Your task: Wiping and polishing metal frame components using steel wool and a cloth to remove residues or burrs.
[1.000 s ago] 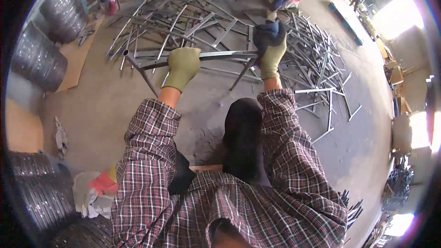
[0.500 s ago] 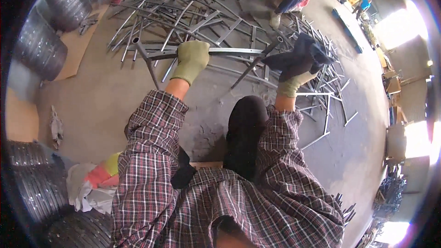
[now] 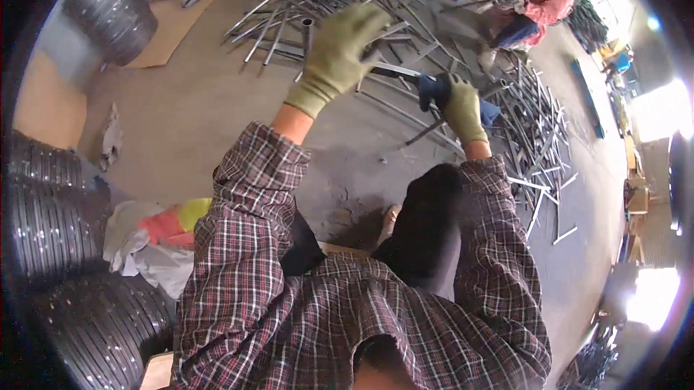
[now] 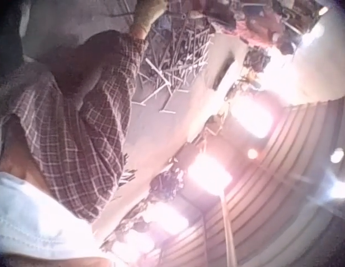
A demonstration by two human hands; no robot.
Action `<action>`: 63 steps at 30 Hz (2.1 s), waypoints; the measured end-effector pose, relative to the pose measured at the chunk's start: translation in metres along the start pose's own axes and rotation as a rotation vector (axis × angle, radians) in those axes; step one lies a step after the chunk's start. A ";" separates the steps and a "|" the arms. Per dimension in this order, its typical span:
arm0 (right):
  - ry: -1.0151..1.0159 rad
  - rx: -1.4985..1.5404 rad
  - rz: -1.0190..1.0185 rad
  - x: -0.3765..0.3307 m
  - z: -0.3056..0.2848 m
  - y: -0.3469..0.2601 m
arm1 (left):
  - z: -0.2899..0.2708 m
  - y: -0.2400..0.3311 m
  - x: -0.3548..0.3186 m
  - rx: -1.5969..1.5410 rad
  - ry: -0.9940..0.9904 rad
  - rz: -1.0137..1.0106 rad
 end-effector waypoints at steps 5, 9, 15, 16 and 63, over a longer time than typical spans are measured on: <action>0.068 0.062 0.084 0.003 0.006 0.002 | -0.048 -0.095 -0.039 -0.237 0.297 -0.738; -0.266 0.060 0.074 0.023 0.034 -0.021 | -0.006 -0.088 -0.079 -0.162 0.194 -0.594; -0.180 0.295 -0.163 0.088 0.054 -0.206 | 0.000 -0.098 -0.087 -0.068 0.119 -0.593; 0.002 0.273 -0.178 0.089 0.061 -0.205 | 0.008 -0.103 -0.084 -0.228 0.128 -0.787; 0.387 -0.042 0.148 -0.020 -0.006 -0.004 | -0.006 -0.096 -0.089 -0.593 0.273 -1.150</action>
Point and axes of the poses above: each hand's wrist, its own x-axis towards the middle knuckle, its own z-axis out of the palm, y = z × x, the point moved 4 cm from there along x, towards the middle knuckle, and after that the axes turned 14 degrees about y, right-handed, at the moved point
